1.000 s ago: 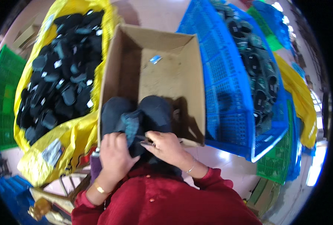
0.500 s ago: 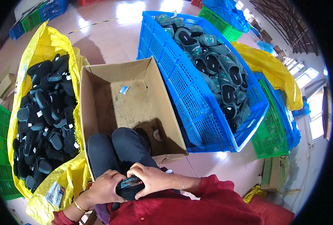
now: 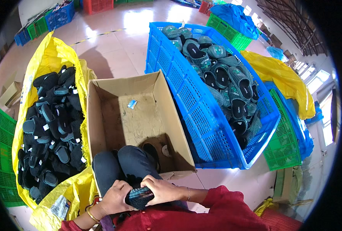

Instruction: The person trims excess fabric and threads from black slippers using a small blade. They pick up slippers from a yellow sack, trim edges and tags, and place the finished slippers into a blue crate.

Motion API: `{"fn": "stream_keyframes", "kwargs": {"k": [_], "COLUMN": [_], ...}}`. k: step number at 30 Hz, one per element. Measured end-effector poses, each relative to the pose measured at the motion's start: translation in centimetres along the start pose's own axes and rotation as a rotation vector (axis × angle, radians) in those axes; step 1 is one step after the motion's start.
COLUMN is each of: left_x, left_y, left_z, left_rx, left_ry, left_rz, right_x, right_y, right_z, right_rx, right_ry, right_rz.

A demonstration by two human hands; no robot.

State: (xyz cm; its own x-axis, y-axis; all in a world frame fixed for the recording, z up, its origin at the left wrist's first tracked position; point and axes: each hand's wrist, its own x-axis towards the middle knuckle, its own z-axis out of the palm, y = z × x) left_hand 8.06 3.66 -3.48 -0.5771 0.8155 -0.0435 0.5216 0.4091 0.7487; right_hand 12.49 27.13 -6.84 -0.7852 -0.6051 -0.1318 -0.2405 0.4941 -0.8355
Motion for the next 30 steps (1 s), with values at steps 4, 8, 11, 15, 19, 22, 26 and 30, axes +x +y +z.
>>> {"fn": "stream_keyframes", "kwargs": {"k": [4,8,11,15,19,22,26,30], "left_x": [-0.4,-0.9,-0.6,-0.8,0.2,0.7,0.4,-0.7], "left_y": [0.4,0.8,0.6,0.5,0.4,0.6,1.0,0.3], "left_z": [0.9,1.6,3.1,3.7,3.0,3.1,2.7,0.5], "left_rx": [0.024,0.144,0.169,0.174,0.246,0.231,0.189,0.079], "left_ry": [0.069,0.15,0.282,0.389,0.505,0.578,0.53,0.382], "left_rz": [-0.02,-0.009,-0.065,-0.164,-0.188,-0.26,-0.303,-0.193], "right_x": [0.0,0.3,0.5,1.5,2.9,3.8,4.2,4.1], "right_y": [0.1,0.7,0.6,0.9,0.5,0.5,0.6,0.3], "right_z": [-0.1,0.5,0.2,0.5,-0.3,-0.6,-1.3,-2.2], "right_rx": [0.014,-0.098,-0.116,-0.087,-0.086,-0.025,0.043,0.108], "right_ry": [0.029,0.123,0.18,0.265,0.351,0.398,0.318,0.207], "right_rz": [-0.054,-0.118,-0.039,-0.055,-0.064,-0.05,0.007,0.041]}}
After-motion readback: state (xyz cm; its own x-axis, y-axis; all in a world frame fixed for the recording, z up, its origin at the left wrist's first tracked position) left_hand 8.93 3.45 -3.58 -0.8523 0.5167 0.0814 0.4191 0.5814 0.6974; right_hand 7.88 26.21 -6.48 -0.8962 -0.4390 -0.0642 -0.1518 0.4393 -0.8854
